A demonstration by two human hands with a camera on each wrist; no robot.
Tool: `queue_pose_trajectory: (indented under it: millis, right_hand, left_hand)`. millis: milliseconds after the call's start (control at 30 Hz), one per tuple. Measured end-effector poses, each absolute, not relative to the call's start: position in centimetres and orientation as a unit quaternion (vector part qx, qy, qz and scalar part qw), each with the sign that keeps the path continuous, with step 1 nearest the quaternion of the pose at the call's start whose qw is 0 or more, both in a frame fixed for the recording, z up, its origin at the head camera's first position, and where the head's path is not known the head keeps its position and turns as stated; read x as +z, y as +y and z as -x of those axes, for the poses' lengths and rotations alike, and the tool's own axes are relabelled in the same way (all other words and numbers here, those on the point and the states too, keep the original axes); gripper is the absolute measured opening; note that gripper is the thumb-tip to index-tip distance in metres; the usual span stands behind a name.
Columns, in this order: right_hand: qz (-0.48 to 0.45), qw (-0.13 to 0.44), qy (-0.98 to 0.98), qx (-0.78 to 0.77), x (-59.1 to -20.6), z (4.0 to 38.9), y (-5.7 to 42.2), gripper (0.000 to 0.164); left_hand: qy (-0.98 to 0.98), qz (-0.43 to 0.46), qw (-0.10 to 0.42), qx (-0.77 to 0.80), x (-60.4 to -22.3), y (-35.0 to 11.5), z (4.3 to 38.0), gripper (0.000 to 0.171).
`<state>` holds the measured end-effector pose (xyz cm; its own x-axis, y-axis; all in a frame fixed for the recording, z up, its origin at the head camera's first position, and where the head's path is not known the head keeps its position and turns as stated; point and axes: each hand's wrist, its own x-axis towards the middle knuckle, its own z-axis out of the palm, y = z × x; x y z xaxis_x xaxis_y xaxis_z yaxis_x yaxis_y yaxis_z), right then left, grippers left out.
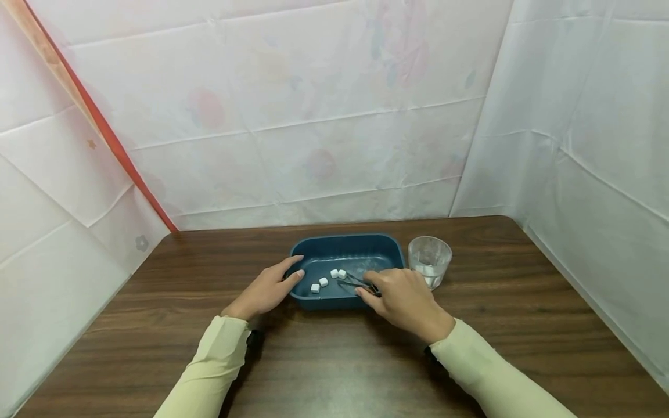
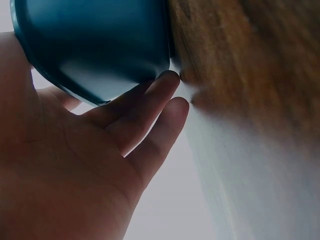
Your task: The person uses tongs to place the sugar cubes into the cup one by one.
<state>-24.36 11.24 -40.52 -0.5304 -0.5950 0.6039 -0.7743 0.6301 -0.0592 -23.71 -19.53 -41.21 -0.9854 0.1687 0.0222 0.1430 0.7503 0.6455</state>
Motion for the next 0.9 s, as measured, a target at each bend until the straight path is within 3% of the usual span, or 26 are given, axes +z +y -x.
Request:
queue_pose_trajectory:
  millis: [900]
  right_hand:
    - [-0.405, 0.274, -0.854, 0.179, -40.77, 24.31, 10.94, 0.016]
  left_hand:
    - [0.936, -0.081, 0.021, 0.341, -41.34, -19.57, 23.87, 0.057]
